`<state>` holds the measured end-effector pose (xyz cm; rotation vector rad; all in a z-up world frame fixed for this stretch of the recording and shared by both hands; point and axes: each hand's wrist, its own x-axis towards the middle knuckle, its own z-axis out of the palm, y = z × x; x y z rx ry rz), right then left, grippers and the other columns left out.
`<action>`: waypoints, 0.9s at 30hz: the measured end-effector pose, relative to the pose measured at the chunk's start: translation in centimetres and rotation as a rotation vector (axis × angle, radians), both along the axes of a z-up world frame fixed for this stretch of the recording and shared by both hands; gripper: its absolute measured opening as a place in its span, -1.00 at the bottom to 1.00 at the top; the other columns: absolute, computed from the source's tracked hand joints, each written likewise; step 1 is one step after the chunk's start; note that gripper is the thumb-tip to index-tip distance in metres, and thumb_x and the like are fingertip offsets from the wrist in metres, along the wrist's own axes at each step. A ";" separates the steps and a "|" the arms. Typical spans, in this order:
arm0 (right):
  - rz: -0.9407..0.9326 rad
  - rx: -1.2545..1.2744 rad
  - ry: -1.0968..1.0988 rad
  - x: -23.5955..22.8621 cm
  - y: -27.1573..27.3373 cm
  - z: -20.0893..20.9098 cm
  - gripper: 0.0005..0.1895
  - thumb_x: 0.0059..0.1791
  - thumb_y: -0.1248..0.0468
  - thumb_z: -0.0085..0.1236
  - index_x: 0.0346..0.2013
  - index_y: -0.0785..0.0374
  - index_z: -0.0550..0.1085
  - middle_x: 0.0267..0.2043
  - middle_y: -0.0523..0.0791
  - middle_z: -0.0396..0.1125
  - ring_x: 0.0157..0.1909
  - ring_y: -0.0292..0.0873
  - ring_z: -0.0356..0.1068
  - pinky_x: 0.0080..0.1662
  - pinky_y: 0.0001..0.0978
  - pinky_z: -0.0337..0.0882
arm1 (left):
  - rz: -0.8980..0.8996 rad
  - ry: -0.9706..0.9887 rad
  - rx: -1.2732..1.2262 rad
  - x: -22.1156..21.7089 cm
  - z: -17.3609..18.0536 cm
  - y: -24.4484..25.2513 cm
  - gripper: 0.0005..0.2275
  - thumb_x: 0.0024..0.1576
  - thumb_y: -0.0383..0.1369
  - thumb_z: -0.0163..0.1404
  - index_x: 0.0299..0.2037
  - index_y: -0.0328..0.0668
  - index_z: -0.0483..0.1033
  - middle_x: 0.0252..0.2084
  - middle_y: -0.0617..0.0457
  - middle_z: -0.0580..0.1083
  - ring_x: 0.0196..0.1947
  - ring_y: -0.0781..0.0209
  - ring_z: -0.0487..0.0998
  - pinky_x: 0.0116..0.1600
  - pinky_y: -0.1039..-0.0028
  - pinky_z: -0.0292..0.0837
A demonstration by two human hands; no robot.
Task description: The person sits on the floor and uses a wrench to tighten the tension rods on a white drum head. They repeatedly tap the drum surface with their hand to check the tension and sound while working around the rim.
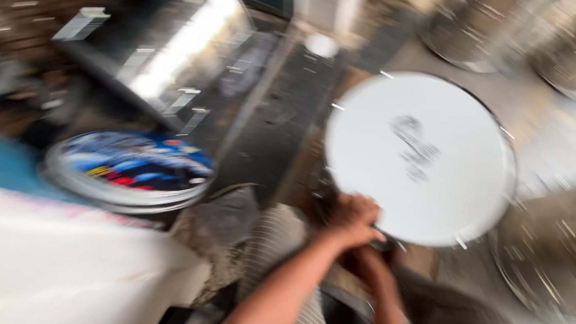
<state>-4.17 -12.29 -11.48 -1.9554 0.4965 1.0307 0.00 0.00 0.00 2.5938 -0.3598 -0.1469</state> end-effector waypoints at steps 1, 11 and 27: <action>0.049 0.015 -0.013 1.8 -5.1 1.6 -0.60 -0.03 0.23 0.24 0.03 0.40 0.49 -0.36 0.05 0.39 -0.38 -0.15 0.34 -0.43 -0.16 0.41 | -0.001 -0.063 -0.008 0.3 -0.4 -0.6 -0.50 -0.08 0.13 0.22 -0.06 0.04 0.55 0.07 0.12 0.50 0.23 0.08 0.39 0.34 0.07 0.12; 0.426 -0.418 -0.614 -0.6 -5.8 3.0 -0.64 -0.06 0.26 0.21 0.01 0.28 0.47 -0.09 0.10 0.44 -0.11 0.07 0.37 -0.14 -0.08 0.38 | 0.046 -0.237 -0.071 0.0 -2.9 -0.4 -0.52 -0.17 0.07 0.28 -0.09 0.11 0.56 -0.02 0.22 0.49 0.12 0.19 0.40 0.25 0.21 0.08; -0.087 0.158 -0.018 -0.6 -3.6 3.1 -0.83 0.01 0.46 0.04 -0.12 0.49 0.44 -0.43 0.16 0.46 -0.54 0.02 0.35 -0.50 -0.10 0.33 | 0.041 -0.217 -0.060 -0.4 -2.0 -0.5 -0.56 -0.15 0.08 0.27 -0.18 0.07 0.55 -0.05 0.19 0.50 0.11 0.18 0.41 0.23 0.21 0.07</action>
